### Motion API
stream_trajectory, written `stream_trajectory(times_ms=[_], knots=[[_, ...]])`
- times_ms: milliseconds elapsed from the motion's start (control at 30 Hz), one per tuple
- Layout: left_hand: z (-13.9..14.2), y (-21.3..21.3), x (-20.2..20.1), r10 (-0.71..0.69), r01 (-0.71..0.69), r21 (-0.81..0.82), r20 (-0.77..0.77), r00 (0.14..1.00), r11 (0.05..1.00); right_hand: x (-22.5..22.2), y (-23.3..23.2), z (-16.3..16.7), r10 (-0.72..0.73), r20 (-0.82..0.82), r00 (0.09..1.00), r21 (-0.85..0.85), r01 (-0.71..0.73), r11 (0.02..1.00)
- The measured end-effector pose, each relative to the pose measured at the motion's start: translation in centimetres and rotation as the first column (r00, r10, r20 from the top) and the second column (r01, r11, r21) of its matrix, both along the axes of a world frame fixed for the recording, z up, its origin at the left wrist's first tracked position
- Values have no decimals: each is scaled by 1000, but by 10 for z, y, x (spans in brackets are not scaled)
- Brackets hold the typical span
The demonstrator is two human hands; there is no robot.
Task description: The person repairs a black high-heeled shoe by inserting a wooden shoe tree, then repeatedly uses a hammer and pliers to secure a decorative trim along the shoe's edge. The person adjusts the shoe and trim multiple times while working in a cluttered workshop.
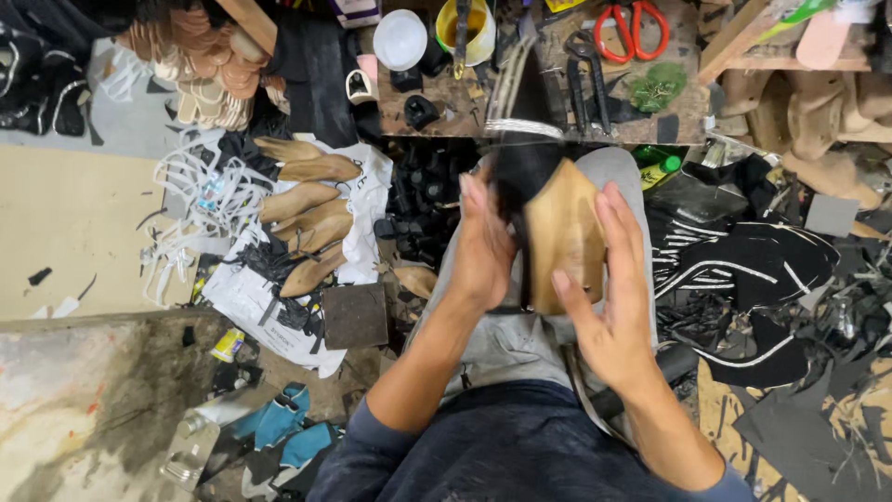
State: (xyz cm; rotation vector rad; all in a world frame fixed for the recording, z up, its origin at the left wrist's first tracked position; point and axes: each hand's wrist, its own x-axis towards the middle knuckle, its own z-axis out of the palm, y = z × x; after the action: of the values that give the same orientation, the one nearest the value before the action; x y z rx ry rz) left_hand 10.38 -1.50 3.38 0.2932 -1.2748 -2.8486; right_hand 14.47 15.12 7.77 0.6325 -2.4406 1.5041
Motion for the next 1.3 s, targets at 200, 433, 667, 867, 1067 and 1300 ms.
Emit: stream_trajectory(times_ms=[200,433,667,867,1067,1300], knots=[[1,-17,-19,-185,194,475,-66,981,859,20,-3,16,99,57,993,-509,-56,859],[-5,-29,-26,-204,247,664,-143,968,706,15,-4,19,-151,-97,984,89,159,983],[-27,-44,-45,-249,87,802,79,965,591,19,-7,26,-112,282,953,15,112,994],[-50,-49,-49,-228,-26,849,171,958,528,24,-12,37,-60,360,931,-58,87,995],[-67,-51,-52,-170,40,780,86,982,625,30,-21,29,28,438,899,-245,90,965],[-66,-53,-56,-205,255,770,-164,965,585,48,-39,18,3,419,908,-140,61,988]])
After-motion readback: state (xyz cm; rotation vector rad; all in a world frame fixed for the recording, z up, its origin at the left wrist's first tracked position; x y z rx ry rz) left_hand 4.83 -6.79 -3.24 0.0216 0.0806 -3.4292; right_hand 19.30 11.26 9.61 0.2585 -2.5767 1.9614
